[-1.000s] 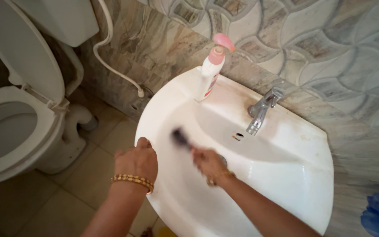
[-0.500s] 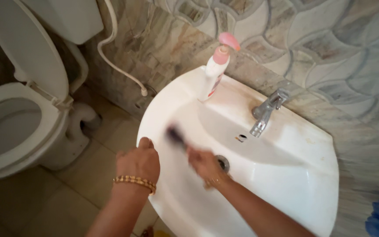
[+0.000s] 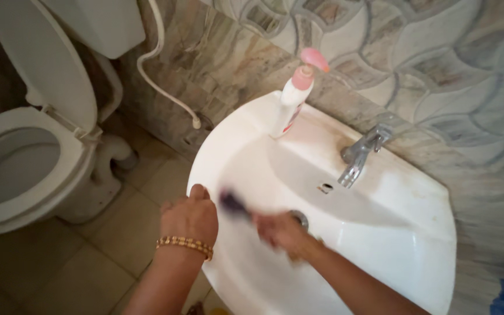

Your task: The person scrubs a bathroom sink basin and the base of the faucet with a brush, applies liquid from a bottle, and rinses the sink and their hands under running water.

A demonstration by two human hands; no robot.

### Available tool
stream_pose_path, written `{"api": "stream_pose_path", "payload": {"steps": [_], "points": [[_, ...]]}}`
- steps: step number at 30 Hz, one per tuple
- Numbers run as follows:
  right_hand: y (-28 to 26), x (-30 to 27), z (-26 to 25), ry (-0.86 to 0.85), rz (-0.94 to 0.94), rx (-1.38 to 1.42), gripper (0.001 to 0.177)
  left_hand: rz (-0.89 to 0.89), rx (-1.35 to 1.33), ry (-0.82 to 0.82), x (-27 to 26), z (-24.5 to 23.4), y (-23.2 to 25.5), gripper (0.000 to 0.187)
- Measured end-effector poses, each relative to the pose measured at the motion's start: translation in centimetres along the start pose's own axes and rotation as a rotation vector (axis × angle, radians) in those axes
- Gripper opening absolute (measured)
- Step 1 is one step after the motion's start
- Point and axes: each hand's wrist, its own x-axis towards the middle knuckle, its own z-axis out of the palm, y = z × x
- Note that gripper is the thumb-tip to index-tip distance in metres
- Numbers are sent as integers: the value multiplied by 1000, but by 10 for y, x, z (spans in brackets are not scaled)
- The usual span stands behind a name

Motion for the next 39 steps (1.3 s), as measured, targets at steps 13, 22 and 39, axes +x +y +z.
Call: {"api": "stream_pose_path", "payload": {"steps": [13, 22, 39], "points": [[19, 20, -12, 174, 192, -37, 40, 3, 19, 2, -6, 0, 1, 27], [23, 59, -36, 426, -344, -370, 33, 1, 28, -47, -4, -7, 3, 27], [17, 9, -28, 24, 76, -27, 42, 8, 44, 4, -4, 0, 9, 25]]}}
